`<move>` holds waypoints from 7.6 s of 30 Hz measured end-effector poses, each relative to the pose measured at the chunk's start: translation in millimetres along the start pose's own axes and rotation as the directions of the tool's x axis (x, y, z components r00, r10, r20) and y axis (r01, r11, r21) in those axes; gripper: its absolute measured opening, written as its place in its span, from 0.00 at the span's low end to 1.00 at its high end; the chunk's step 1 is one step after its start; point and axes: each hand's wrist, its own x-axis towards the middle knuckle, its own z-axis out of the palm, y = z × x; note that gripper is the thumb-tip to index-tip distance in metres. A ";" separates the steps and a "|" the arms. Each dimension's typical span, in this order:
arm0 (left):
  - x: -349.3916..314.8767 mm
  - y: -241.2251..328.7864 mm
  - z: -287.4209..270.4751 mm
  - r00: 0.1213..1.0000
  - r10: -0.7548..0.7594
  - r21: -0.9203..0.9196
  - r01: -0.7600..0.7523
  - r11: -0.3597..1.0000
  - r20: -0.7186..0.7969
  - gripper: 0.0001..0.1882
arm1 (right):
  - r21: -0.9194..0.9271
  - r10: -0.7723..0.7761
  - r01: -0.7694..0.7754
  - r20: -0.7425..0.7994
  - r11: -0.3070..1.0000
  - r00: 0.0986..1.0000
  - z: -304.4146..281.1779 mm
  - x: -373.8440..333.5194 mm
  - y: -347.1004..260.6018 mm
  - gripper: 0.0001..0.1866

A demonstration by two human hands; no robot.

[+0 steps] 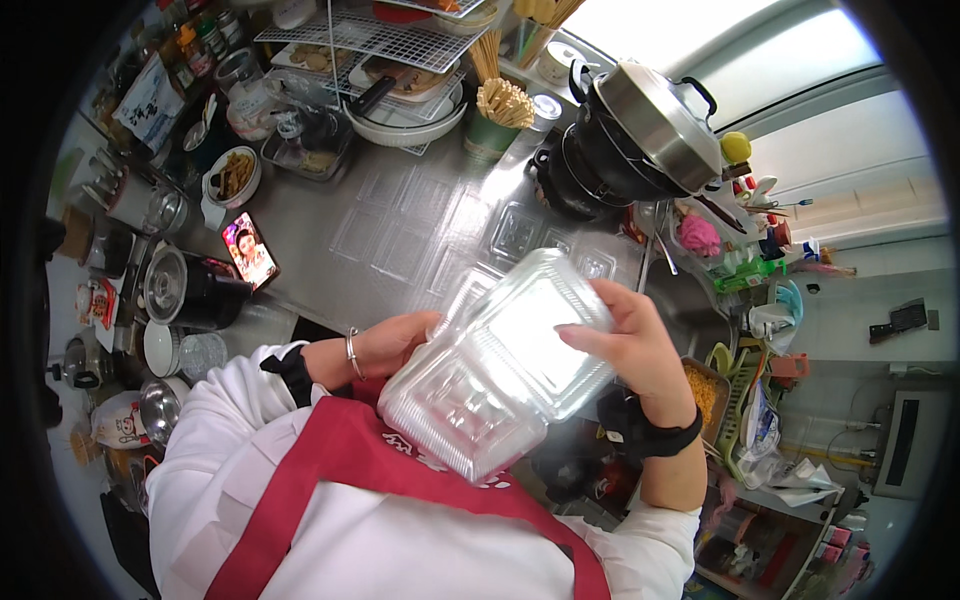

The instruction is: The person unpacks a stack of clear plastic food containers, separates the lids from the bases, and wipes the stainless steel countertop with a pink cloth. They then repeatedly assemble the containers by fitting lids onto bases and stack the finished units on the counter.

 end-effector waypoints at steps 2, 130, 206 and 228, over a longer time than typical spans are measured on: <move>-1.4 2.9 -6.1 0.997 0.070 -0.059 -0.071 0.996 -0.027 0.23 | 0.129 -0.014 0.031 -0.137 0.991 0.990 -10.6 -6.0 2.4 0.16; 104.3 331.9 55.0 0.383 0.798 0.882 -0.122 -0.455 0.465 0.13 | 0.449 -0.203 0.258 -0.168 0.855 0.965 5.8 49.5 91.5 0.10; 373.8 -250.8 207.8 0.892 -0.328 0.205 0.400 0.893 -0.313 0.13 | 0.587 0.663 0.482 -0.748 0.651 0.015 -447.2 -338.6 531.2 0.13; 245.9 -22.6 70.2 0.510 0.684 0.793 -0.006 0.609 -0.522 0.07 | -0.014 -0.008 -0.013 -0.938 1.000 0.347 -354.0 -325.2 348.6 0.10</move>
